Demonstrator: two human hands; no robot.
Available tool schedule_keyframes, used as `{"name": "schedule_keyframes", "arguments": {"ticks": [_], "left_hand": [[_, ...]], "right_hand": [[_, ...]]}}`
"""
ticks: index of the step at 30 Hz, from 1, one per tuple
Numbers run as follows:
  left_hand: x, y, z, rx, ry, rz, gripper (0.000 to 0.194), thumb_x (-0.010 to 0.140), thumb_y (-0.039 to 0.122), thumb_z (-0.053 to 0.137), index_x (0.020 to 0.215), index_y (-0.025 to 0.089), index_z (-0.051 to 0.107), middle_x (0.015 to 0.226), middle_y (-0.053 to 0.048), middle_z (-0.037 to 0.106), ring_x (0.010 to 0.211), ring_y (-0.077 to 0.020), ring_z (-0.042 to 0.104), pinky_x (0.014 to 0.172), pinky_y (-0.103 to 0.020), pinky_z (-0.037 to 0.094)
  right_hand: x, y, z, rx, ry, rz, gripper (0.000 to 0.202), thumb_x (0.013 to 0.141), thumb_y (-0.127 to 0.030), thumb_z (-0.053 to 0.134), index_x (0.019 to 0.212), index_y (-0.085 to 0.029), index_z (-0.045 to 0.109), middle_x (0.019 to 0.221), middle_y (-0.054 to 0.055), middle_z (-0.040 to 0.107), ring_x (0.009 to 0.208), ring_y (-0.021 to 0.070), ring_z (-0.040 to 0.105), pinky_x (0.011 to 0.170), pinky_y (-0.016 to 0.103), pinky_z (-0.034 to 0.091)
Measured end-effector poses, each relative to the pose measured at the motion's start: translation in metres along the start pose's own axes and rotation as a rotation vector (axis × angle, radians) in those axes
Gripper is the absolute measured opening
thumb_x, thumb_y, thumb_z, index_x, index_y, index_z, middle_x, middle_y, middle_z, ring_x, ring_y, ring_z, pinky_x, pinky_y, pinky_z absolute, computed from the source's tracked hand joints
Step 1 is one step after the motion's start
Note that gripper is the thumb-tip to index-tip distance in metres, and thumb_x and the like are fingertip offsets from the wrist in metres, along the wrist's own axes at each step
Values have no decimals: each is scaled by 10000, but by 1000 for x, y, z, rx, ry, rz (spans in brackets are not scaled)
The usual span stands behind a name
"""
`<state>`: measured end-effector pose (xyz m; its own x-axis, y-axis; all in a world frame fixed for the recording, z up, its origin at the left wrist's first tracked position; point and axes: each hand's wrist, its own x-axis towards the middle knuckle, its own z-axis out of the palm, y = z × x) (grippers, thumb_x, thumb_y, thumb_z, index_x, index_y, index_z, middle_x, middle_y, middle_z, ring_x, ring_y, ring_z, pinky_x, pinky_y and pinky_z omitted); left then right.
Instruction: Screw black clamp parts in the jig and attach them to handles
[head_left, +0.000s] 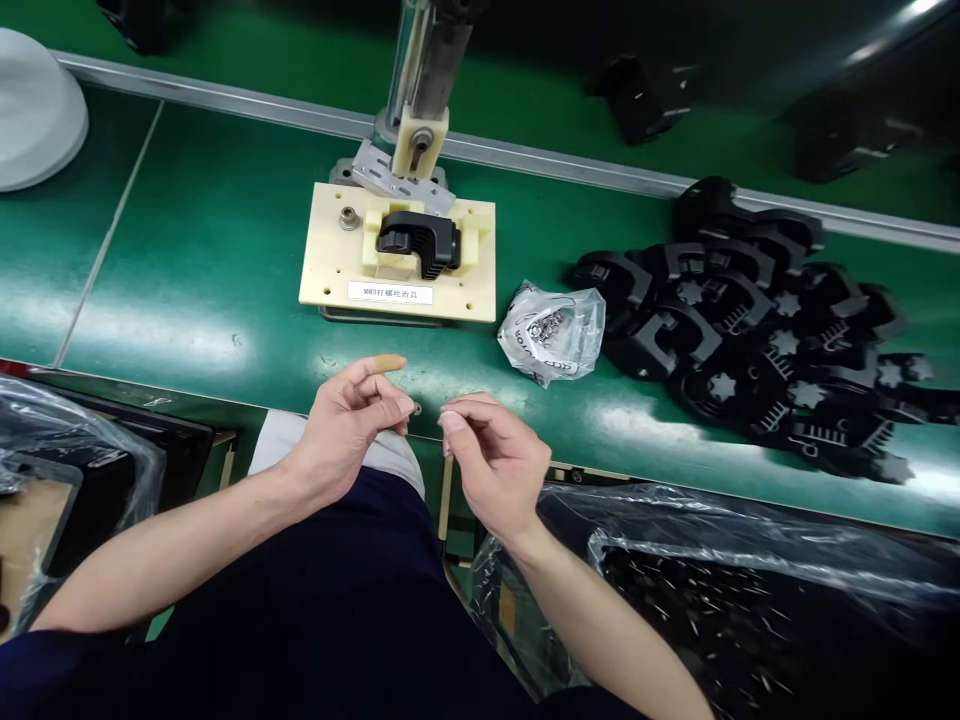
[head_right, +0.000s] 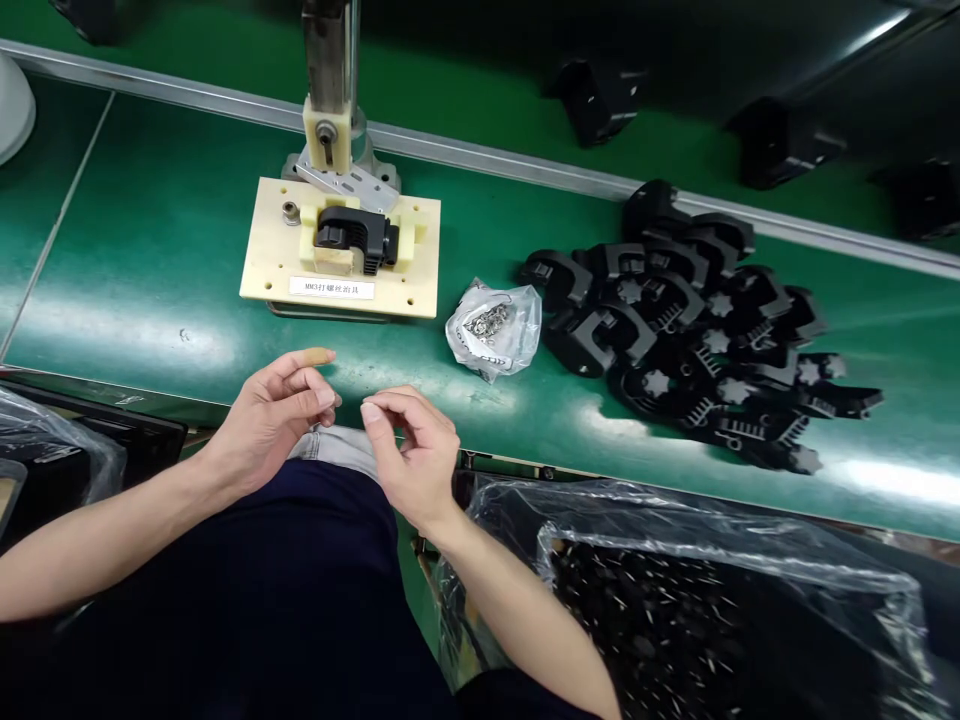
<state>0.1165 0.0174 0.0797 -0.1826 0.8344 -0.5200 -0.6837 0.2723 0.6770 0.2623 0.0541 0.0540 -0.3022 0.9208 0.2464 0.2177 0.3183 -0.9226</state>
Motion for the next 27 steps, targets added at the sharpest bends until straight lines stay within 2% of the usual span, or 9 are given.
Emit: {"name": "schedule_keyframes", "arguments": {"ticks": [2,4,9,11,14,17,20,23,27], "left_hand": [[0,-2,0,-23,53,36,380,612,139,787,954,171,624,584,68,588,542,-85,530,599,-236,451],[-1,-4,-1,-24,87,70,392,615,142,783,967,173,613,595,68,599,558,-81,536,625,-229,455],[-5,-12,-8,40,139,193,379,671,162,759,1011,199,598,648,66,605,623,-84,564,681,-227,472],[-5,-12,-11,105,128,262,353,712,165,730,1032,208,587,669,59,606,647,-89,570,692,-229,479],[8,1,-12,269,99,436,328,755,157,681,1060,201,569,702,38,610,666,-97,566,677,-231,480],[39,29,-12,424,149,768,256,758,162,660,1001,188,583,762,10,608,718,-113,580,676,-241,488],[81,59,-10,555,142,1044,192,768,202,649,950,199,587,834,-16,629,797,-139,614,708,-263,503],[117,78,-6,637,57,1111,239,789,279,653,1005,222,567,924,-41,658,917,-181,642,772,-303,520],[141,84,1,660,-34,1087,360,781,284,686,1103,247,531,1034,-60,670,1006,-214,645,840,-352,527]], "right_hand": [[-3,-4,14,189,-42,182,61,825,-223,605,779,-209,643,727,9,632,543,110,562,494,255,483],[-4,-7,25,336,-46,276,52,805,-230,629,759,-206,636,675,-15,594,475,79,493,474,237,459],[-7,-11,44,405,-6,347,99,792,-260,639,723,-200,600,626,-28,550,433,69,423,440,229,416],[-2,-9,45,311,-17,290,101,810,-258,613,729,-203,590,666,-14,579,473,85,460,465,242,422],[27,-4,41,72,32,51,139,846,-238,558,712,-206,568,678,2,586,580,123,524,558,277,449],[79,3,35,-177,167,-231,181,872,-244,510,702,-204,556,704,24,603,672,158,556,670,325,465],[130,6,37,-360,172,-365,188,885,-258,505,720,-203,576,749,31,620,751,179,581,785,363,454],[156,7,48,-463,131,-378,184,886,-250,518,724,-203,589,729,16,615,755,174,583,828,365,437],[158,12,65,-491,156,-317,205,915,-255,480,763,-197,605,747,15,615,772,170,588,857,373,428]]}}
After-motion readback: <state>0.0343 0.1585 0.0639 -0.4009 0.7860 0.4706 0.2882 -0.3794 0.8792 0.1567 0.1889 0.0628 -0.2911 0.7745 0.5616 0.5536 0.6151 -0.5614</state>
